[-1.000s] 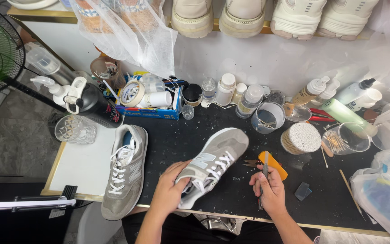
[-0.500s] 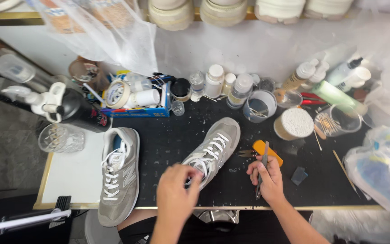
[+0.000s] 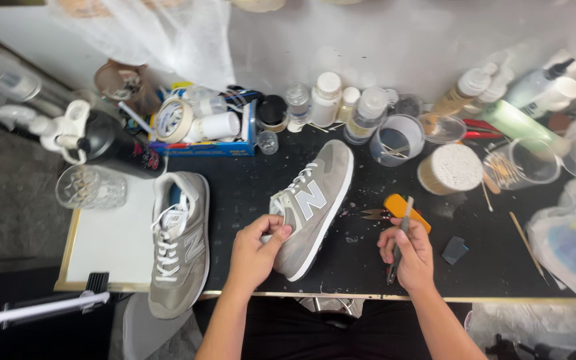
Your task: The person cleans a grey New Balance sneaker on a cluttered workbench. They use a small metal tool to scrape the toe box and side panels, then switch to a yellow sponge to wipe the upper and laces. The person rotates the shoe to access different areas, including the heel and sole edge, while the other sneaker remains on the table.
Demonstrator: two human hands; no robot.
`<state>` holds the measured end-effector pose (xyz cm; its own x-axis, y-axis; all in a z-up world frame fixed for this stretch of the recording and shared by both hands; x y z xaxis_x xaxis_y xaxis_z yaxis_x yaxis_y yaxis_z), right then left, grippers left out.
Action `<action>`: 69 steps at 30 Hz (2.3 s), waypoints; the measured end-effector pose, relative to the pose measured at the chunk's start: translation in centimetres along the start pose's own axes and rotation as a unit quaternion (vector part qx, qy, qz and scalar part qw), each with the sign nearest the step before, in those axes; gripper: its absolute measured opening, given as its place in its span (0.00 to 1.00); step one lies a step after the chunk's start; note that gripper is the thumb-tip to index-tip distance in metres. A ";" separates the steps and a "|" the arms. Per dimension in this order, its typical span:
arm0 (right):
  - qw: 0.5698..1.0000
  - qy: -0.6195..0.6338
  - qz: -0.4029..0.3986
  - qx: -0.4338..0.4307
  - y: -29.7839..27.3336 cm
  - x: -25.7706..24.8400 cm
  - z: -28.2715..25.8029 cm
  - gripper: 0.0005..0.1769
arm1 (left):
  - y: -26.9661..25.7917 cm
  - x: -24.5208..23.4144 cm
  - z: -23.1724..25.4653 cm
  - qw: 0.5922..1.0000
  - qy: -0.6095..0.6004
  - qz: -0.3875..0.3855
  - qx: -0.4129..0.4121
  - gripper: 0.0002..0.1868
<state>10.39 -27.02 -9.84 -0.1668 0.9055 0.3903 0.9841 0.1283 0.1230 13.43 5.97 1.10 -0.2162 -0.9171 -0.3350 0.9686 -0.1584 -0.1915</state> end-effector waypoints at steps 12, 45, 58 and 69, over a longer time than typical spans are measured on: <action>1.000 -0.007 -0.018 0.006 -0.1 0.4 0.0 0.15 | 1.6 3.2 -5.7 0.986 -0.160 -0.036 -0.006 0.12; 0.986 -0.064 0.100 0.120 -3.5 0.5 -1.0 0.20 | -3.0 11.2 6.3 0.880 0.385 -0.277 -0.009 0.20; 0.956 -0.251 0.015 0.153 5.7 2.7 -4.2 0.19 | 5.2 5.1 9.3 0.884 0.419 -0.142 0.154 0.52; 0.935 -0.314 -0.079 0.143 6.7 6.7 -4.7 0.18 | 0.2 0.2 8.0 0.887 0.407 0.190 0.103 0.41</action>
<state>15.56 -22.03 -2.11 -0.3322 0.9134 -0.2352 0.9409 0.3033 -0.1509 14.55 2.85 8.40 0.1957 -0.3637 -0.9107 0.9743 -0.0339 0.2229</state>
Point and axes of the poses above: each hand's wrist, its own y-axis towards the middle knuckle, its own x-axis out of the palm, z = x × y, the point moved 10 cm from there along y, towards the middle knuckle, and after that the axes turned 13 degrees about -z, right-handed, at the moved point
